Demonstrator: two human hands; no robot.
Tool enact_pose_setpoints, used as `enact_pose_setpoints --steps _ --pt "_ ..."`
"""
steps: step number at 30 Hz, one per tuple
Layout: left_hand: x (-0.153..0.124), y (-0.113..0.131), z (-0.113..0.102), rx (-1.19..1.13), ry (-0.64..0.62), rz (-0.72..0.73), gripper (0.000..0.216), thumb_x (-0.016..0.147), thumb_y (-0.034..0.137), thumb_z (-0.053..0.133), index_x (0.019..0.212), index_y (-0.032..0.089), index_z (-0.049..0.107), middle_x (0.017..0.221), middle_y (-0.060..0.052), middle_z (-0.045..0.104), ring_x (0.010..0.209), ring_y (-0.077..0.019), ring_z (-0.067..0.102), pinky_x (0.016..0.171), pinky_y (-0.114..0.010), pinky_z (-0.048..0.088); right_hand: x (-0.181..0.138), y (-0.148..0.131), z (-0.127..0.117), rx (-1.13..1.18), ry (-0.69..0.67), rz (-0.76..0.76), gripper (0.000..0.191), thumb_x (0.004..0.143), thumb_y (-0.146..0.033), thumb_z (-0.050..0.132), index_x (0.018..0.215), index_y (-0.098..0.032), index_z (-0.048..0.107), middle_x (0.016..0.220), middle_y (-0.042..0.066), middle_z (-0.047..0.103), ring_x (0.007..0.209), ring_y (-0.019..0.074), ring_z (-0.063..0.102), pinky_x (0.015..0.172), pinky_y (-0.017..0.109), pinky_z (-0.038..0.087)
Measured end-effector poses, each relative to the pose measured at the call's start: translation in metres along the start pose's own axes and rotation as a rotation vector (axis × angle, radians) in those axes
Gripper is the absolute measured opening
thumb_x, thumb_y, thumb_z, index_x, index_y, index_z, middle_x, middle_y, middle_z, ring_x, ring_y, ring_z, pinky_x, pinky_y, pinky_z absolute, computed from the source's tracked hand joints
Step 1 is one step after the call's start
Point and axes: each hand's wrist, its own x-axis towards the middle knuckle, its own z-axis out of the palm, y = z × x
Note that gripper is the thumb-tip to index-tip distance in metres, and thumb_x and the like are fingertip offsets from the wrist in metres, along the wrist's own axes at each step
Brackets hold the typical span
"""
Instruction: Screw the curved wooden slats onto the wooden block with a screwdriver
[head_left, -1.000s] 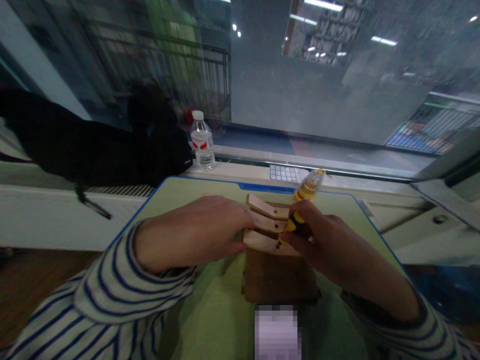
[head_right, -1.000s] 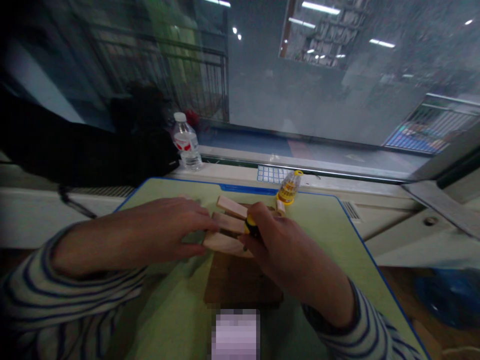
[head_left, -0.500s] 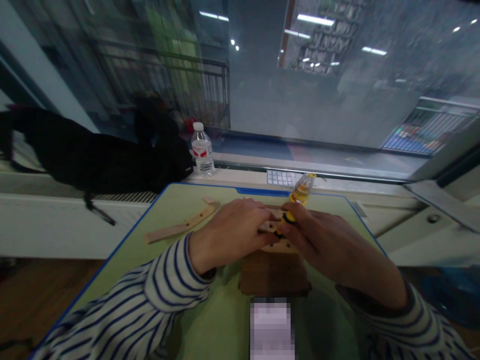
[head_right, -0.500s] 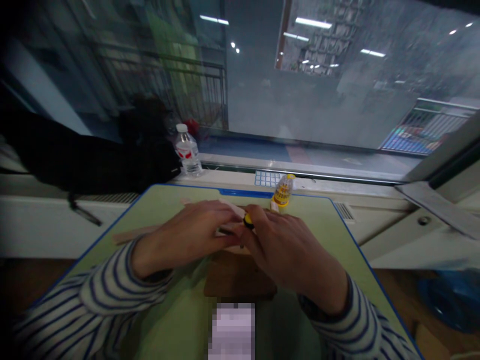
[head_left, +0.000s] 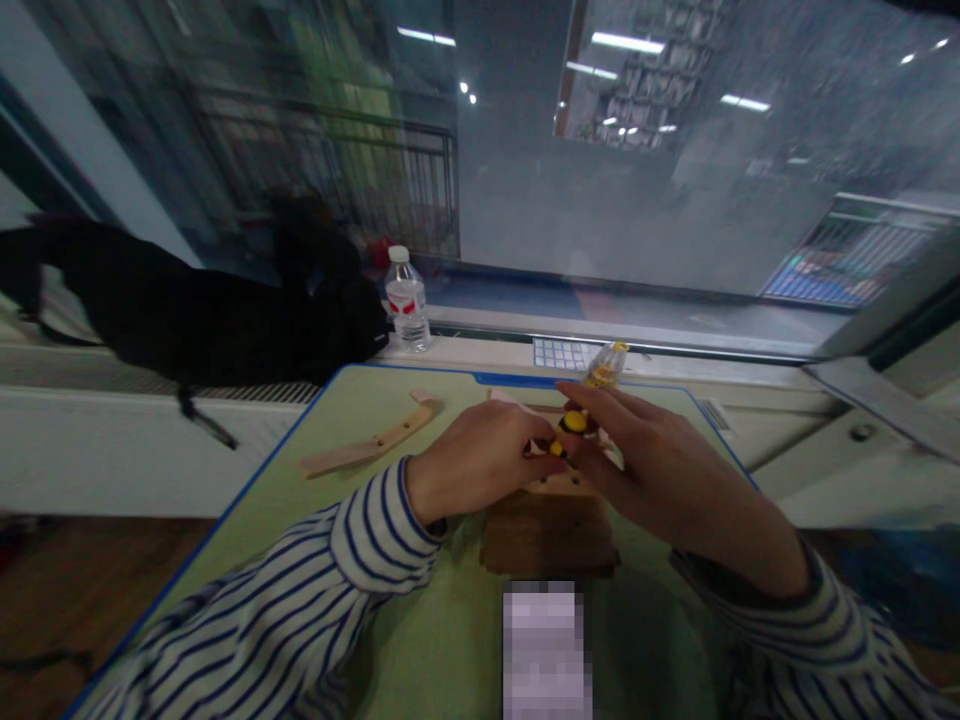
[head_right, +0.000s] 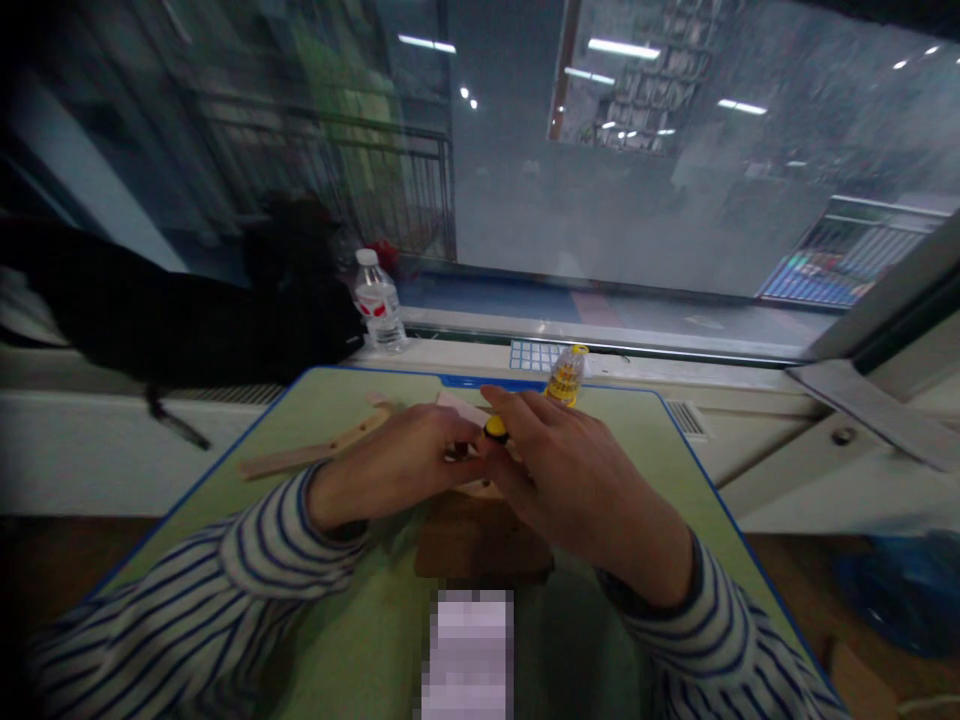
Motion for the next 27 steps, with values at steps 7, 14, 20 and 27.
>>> enact_pose_setpoints --steps 7,14,20,27 --pt "0.0001 -0.0033 0.0029 0.029 -0.001 0.017 0.025 0.088 0.04 0.055 0.092 0.019 0.069 0.088 -0.004 0.07 0.078 -0.0166 0.063 0.065 -0.027 0.039 0.0025 0.0002 -0.002 0.109 -0.018 -0.013 0.031 0.094 -0.022 0.045 0.123 -0.02 0.057 0.116 0.007 0.066 0.103 0.0214 0.063 0.09 0.039 0.05" --pt "0.0006 -0.0026 0.0043 0.029 0.02 -0.002 0.022 0.087 0.038 0.058 0.092 0.02 0.069 0.089 -0.003 0.071 0.076 -0.0164 0.062 0.063 -0.027 0.038 0.0025 0.0011 -0.0013 0.101 -0.001 -0.028 0.031 0.093 -0.02 0.046 0.122 -0.019 0.058 0.115 0.008 0.067 0.101 0.0212 0.063 0.088 0.038 0.05" --pt "0.0001 -0.0037 0.0041 0.009 -0.003 0.001 0.023 0.087 0.038 0.057 0.093 0.02 0.069 0.088 -0.003 0.071 0.078 -0.0166 0.063 0.064 -0.026 0.039 0.0022 -0.0001 -0.0017 0.112 -0.009 -0.024 0.032 0.094 -0.023 0.044 0.123 -0.02 0.058 0.114 0.009 0.067 0.102 0.021 0.063 0.089 0.039 0.051" --pt "-0.0001 -0.0045 0.0035 0.006 -0.025 0.008 0.02 0.088 0.036 0.056 0.09 0.021 0.07 0.085 -0.002 0.07 0.076 -0.0159 0.063 0.062 -0.025 0.038 0.0023 -0.0012 -0.002 0.115 -0.039 -0.007 0.03 0.093 -0.021 0.048 0.121 -0.018 0.058 0.115 0.008 0.066 0.105 0.0212 0.062 0.092 0.039 0.049"
